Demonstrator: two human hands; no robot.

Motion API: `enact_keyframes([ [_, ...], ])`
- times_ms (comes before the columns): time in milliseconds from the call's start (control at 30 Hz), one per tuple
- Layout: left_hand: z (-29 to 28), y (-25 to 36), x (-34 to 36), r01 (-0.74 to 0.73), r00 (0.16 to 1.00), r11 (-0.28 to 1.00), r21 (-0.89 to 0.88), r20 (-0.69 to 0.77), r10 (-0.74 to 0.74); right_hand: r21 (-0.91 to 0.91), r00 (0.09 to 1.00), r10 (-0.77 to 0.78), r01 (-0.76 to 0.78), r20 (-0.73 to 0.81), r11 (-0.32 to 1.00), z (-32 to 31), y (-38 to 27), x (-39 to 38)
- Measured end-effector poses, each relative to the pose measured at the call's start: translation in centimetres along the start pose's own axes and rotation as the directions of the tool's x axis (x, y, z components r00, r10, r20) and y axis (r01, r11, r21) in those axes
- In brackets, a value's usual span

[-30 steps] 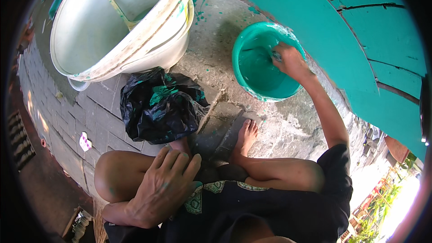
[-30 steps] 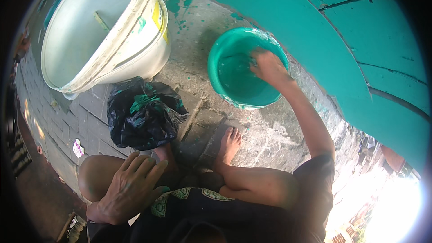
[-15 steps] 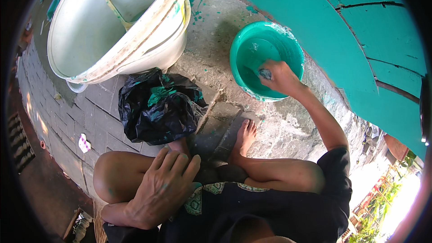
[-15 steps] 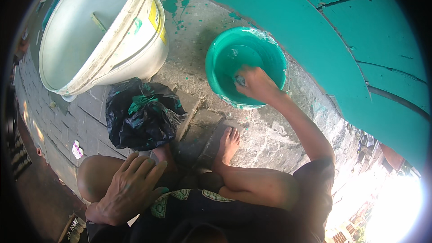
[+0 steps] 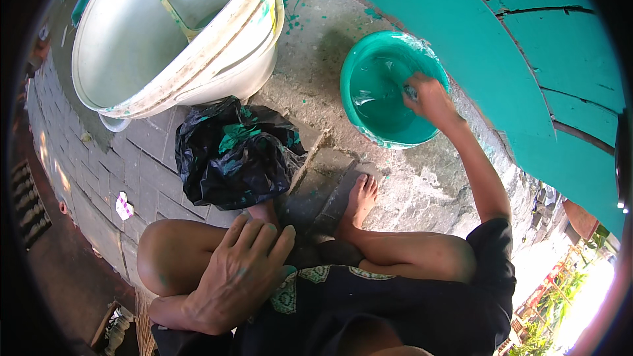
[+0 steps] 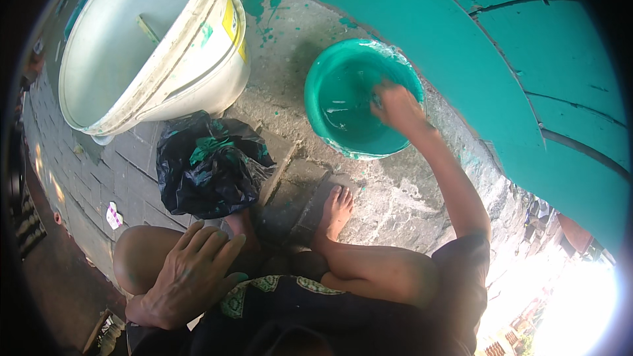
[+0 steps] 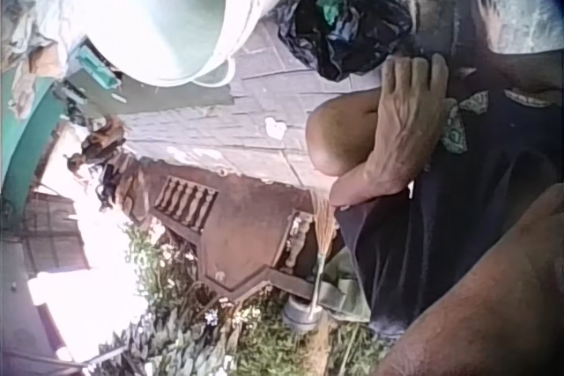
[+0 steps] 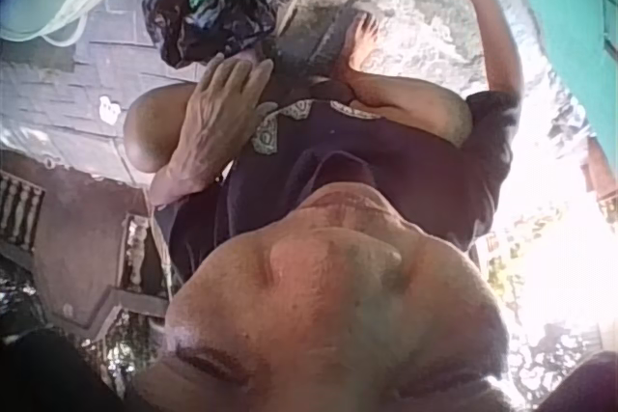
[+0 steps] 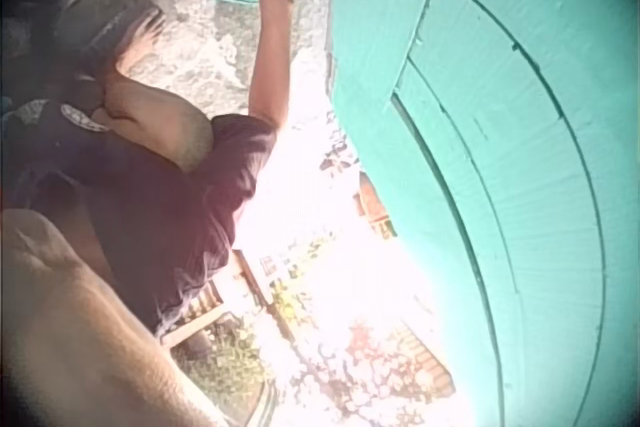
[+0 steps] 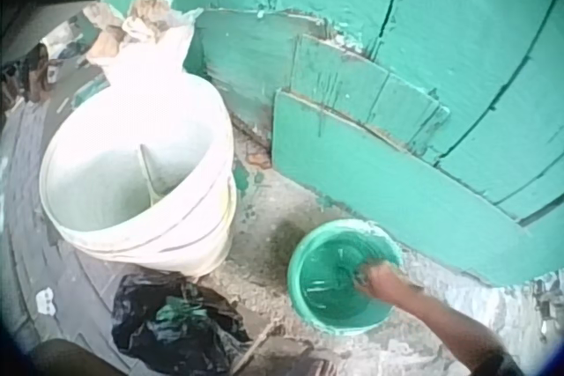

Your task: The person unties a plastic bag containing green paint and then stirs the paint in a small green bucket using a brush.

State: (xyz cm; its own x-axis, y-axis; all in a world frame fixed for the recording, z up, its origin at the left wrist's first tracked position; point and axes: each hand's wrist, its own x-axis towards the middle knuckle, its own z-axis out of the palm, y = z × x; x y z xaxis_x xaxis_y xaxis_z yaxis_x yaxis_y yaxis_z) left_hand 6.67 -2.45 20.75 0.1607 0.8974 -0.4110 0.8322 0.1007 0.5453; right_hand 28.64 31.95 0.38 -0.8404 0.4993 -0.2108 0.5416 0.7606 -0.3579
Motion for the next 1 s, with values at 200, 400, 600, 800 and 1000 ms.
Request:
enact_keyframes([
  [200, -0.1, -0.1, 0.1, 0.002, 1.000, 1.000, -0.013, 0.010, -0.001, 0.185, 0.991, -0.134, 0.137, -0.026, 0.973, 0.9, -1.5, -1.8],
  [400, -0.2, -0.1, 0.2, 0.003, 1.000, 1.000, -0.016, 0.018, -0.003, 0.212, 0.981, -0.181, 0.163, 0.070, 0.964, 1.0, -3.7, -0.8],
  [600, -0.3, 0.0, 0.4, -0.003, 1.000, 1.000, -0.027, 0.012, 0.003, 0.154, 0.975, -0.220, 0.215, 0.018, 0.964, 0.6, -2.7, 0.9],
  [800, -0.1, 0.0, 0.3, -0.003, 1.000, 1.000, -0.019, 0.014, 0.003, 0.196, 0.997, -0.073, 0.076, -0.022, 0.978, -0.9, -0.8, 2.2],
  [1000, -0.2, 0.0, 0.5, -0.028, 1.000, 1.000, -0.004, -0.004, 0.028, 0.043, 0.993, -0.056, 0.061, -0.104, 0.997, -0.3, 0.7, 2.4],
])
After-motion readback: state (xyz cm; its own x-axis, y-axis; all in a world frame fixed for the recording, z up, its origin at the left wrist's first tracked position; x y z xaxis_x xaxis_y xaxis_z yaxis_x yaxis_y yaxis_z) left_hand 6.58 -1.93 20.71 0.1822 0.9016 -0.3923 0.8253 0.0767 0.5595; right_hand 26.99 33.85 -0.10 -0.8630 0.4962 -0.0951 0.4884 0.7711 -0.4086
